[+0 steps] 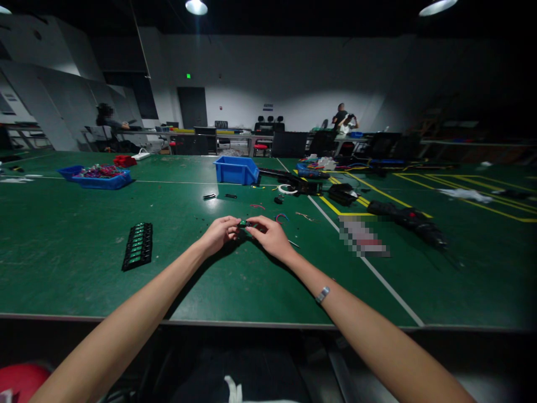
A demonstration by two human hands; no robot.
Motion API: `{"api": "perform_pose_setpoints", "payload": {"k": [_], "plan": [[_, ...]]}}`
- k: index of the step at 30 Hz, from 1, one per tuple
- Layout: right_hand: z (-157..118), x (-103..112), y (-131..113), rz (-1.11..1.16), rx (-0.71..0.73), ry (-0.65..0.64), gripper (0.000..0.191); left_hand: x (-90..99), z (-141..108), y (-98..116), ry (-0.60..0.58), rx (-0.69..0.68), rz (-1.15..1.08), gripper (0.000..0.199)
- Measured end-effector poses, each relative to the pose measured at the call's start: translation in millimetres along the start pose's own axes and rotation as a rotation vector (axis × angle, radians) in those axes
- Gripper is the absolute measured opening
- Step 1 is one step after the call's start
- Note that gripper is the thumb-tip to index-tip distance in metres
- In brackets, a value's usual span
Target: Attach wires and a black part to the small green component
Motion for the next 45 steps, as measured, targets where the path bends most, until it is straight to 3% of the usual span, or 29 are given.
{"api": "perform_pose_setpoints", "payload": {"k": [9, 27, 39, 45], "plan": [[0.1, -0.3, -1.9, 0.007, 0.006, -0.008, 0.026, -2.5, 0.1, -3.2, -0.041, 0.030, -0.020, 0.022], [-0.6, 0.3, -6.2, 0.006, 0.015, -0.013, 0.024, -3.5, -4.9, -3.9, -0.011, 0.113, -0.054, 0.016], [-0.5, 0.9, -0.5, -0.007, -0.009, -0.006, 0.027, -7.4, -1.9, -0.9, -0.066, 0.019, -0.035, 0.028], [0.1, -0.4, 2.3, 0.023, -0.038, 0.002, 0.031, -5.9, -2.2, 0.0, -0.019, -0.017, -0.002, 0.032]]}}
Point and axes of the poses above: each hand's wrist, its own z-axis towards the middle knuckle, its own x-axis out of the back of the hand, y = z × x, the point moved 8 cm from there along z, towards the middle knuckle, and after that the axes turned 2 degrees about x, right-handed, at the moved point
